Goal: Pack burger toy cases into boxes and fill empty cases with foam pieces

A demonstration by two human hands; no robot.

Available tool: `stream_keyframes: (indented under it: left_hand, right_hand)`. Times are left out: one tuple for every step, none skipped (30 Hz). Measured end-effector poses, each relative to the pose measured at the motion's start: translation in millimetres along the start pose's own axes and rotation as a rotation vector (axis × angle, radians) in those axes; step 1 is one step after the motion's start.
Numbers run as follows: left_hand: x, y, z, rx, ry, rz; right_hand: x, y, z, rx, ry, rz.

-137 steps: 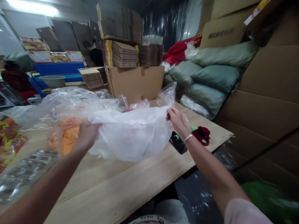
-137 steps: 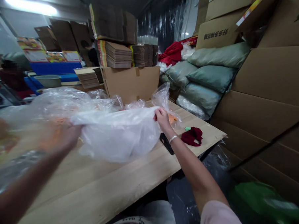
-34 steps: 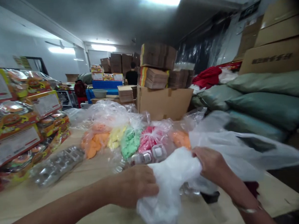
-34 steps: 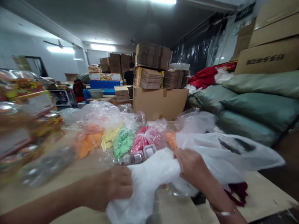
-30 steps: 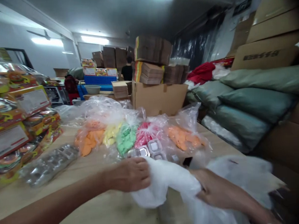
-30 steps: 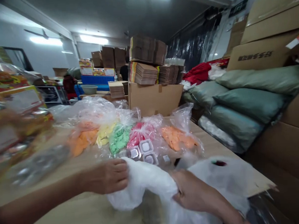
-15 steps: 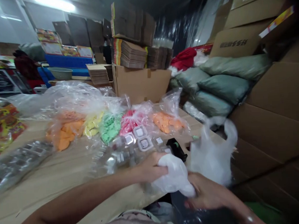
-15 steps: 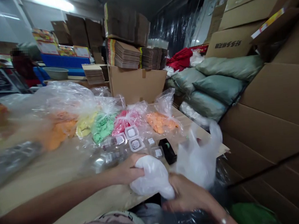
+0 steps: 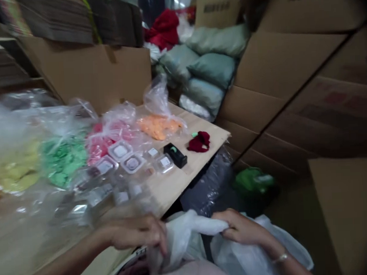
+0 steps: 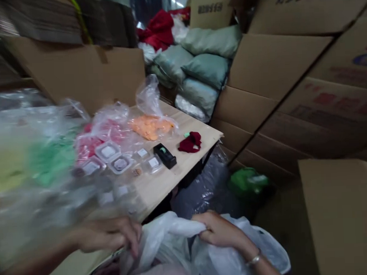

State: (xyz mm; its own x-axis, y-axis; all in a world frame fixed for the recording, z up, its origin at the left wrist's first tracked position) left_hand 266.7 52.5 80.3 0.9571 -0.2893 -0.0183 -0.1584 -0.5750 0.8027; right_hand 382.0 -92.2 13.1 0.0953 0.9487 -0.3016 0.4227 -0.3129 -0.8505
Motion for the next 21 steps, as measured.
stream_keyframes:
  left_hand:
    - [6.2, -6.7, 5.4, -0.127, 0.005, -0.083]
    - [14.8, -13.5, 9.0, -0.203, 0.056, -0.164]
    - [24.7, -19.0, 14.1, -0.247, 0.112, -0.232]
    - [34.9, -22.7, 23.0, -0.278, 0.141, -0.285]
    - [45.1, -23.6, 39.1, -0.321, 0.097, -0.321]
    - [53.1, -22.5, 60.7, -0.383, -0.017, -0.351]
    - [56.3, -21.8, 79.7, -0.444, -0.132, -0.393]
    - [56.0, -22.6, 90.1, -0.478, -0.198, -0.439]
    - [55.0, -24.7, 89.3, -0.476, -0.199, -0.471]
    - [54.1, -27.3, 79.3, -0.439, -0.15, -0.483]
    - [53.5, -29.4, 64.0, -0.386, -0.083, -0.479]
    - [53.4, -31.1, 47.0, -0.331, -0.018, -0.469]
    - [54.4, -32.6, 31.3, -0.282, 0.036, -0.458]
    - [57.1, -34.6, 18.7, -0.248, 0.077, -0.449]
    - [61.3, -38.1, 7.2, -0.225, 0.14, -0.448]
    - [66.3, -42.9, -3.8, -0.204, 0.237, -0.45]
    - [71.7, -47.9, -12.7, -0.17, 0.356, -0.45]
    - [76.4, -53.4, -17.7, -0.119, 0.479, -0.457]
    - [81.6, -59.0, -16.2, -0.062, 0.574, -0.47]
    - [89.1, -64.0, -6.9, -0.018, 0.614, -0.474]
    - [99.5, -67.5, 9.1, 0.006, 0.593, -0.455]
  right_hand:
    - [-1.8, -9.4, 5.0, -0.065, 0.03, -0.045]
    - [-3.0, -20.2, 9.0, -0.112, 0.058, -0.094]
    - [-3.9, -31.1, 10.2, -0.14, 0.099, -0.145]
    - [-4.8, -40.6, 7.5, -0.161, 0.163, -0.193]
    - [-6.3, -47.1, 1.0, -0.183, 0.251, -0.233]
    - [-8.8, -49.2, -8.4, -0.207, 0.356, -0.261]
    - [-12.1, -46.0, -18.9, -0.243, 0.464, -0.27]
    - [-16.0, -37.4, -29.2, -0.291, 0.564, -0.259]
    - [-20.0, -23.9, -38.0, -0.343, 0.642, -0.228]
    - [-24.1, -6.3, -45.0, -0.383, 0.696, -0.183]
    - [-29.3, 14.1, -51.1, -0.391, 0.737, -0.128]
    - [-35.6, 36.0, -55.4, -0.353, 0.76, -0.07]
    - [-41.9, 57.2, -56.2, -0.262, 0.759, -0.02]
    - [-46.9, 75.7, -52.2, -0.122, 0.725, 0.016]
    - [-49.9, 89.1, -42.6, 0.052, 0.656, 0.039]
    - [-51.6, 95.4, -29.8, 0.238, 0.581, 0.046]
    - [-52.6, 94.5, -17.1, 0.413, 0.523, 0.039]
    - [-52.5, 87.5, -7.2, 0.552, 0.493, 0.017]
    - [-51.1, 76.4, -1.8, 0.635, 0.495, -0.02]
    - [-48.7, 63.1, -1.1, 0.654, 0.527, -0.071]
    - [-45.1, 48.6, -3.1, 0.611, 0.565, -0.131]
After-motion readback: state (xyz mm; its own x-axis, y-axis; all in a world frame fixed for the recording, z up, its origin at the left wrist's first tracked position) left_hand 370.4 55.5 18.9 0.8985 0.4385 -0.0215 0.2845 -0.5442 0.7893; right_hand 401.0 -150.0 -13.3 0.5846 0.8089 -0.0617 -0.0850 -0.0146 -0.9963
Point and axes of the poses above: each hand's wrist, its own x-axis towards the middle knuckle, its own z-axis out of the palm, y = z × x, the point moved 10 cm from there along x, towards the middle knuckle, and after that the axes turned 2 degrees about x, right-handed, at the moved point
